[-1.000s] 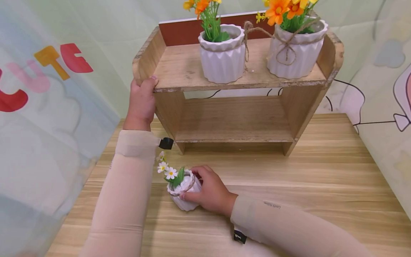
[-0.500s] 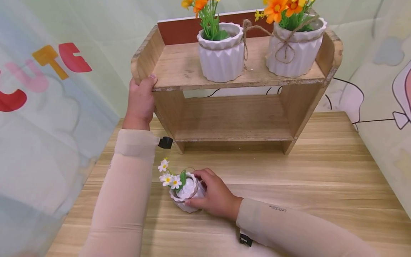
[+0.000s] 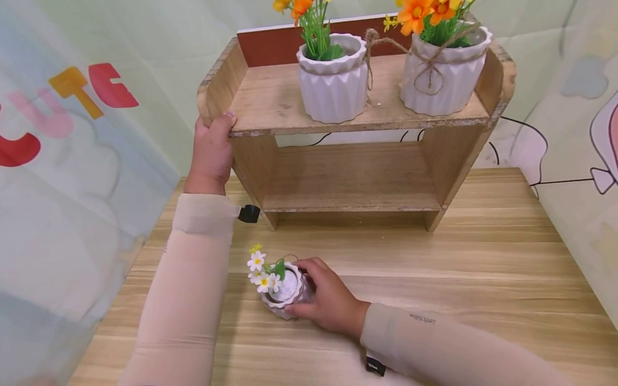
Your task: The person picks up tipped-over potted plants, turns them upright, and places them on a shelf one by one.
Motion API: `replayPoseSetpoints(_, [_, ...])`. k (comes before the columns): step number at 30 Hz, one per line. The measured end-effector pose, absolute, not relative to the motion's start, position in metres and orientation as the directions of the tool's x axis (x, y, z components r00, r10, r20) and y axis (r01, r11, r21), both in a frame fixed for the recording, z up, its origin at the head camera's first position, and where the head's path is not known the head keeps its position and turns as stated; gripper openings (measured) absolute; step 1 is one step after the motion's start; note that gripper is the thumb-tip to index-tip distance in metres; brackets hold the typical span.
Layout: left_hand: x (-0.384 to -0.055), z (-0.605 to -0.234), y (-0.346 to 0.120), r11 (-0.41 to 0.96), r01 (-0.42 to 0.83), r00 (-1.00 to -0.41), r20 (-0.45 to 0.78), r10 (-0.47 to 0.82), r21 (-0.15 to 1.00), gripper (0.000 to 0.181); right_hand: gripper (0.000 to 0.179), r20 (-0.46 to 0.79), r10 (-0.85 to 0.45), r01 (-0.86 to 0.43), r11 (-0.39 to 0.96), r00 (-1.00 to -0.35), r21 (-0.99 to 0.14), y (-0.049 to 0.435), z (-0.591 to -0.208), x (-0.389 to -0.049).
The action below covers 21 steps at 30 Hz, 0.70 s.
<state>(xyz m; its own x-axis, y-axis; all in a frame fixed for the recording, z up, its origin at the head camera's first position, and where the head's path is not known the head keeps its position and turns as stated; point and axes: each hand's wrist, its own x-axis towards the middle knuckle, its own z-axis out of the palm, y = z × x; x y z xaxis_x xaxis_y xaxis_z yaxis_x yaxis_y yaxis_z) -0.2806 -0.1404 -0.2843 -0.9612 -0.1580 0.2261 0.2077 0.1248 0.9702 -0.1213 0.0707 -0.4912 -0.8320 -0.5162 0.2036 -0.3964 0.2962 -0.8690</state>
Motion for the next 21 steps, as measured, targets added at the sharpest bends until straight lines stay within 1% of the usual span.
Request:
replayPoseSetpoints(9, [-0.281, -0.284, -0.141, 0.121, 0.196, -0.964, 0.214, -0.16, 0.973, 0.066, 0.079, 0.183, -0.513, -0.386, 0.322, -0.838, -0.864, 0.075, -0.493, -0.117])
replayPoseSetpoints(15, [-0.282, -0.284, -0.14, 0.113, 0.194, -0.963, 0.211, -0.165, 0.974, 0.067, 0.082, 0.203, -0.489, -0.386, 0.308, -0.848, -0.87, 0.074, -0.495, -0.111])
replayPoseSetpoints(18, [-0.282, -0.284, -0.14, 0.122, 0.181, -0.965, 0.2, -0.172, 0.976, 0.068, 0.089, 0.181, -0.458, -0.344, 0.303, -0.87, -0.889, 0.07, -0.494, -0.106])
replayPoseSetpoints(21, [-0.282, -0.284, -0.14, 0.126, 0.172, -0.966, 0.193, -0.174, 0.977, 0.068, 0.099, 0.127, -0.402, -0.268, 0.316, -0.907, -0.91, 0.065, -0.493, -0.099])
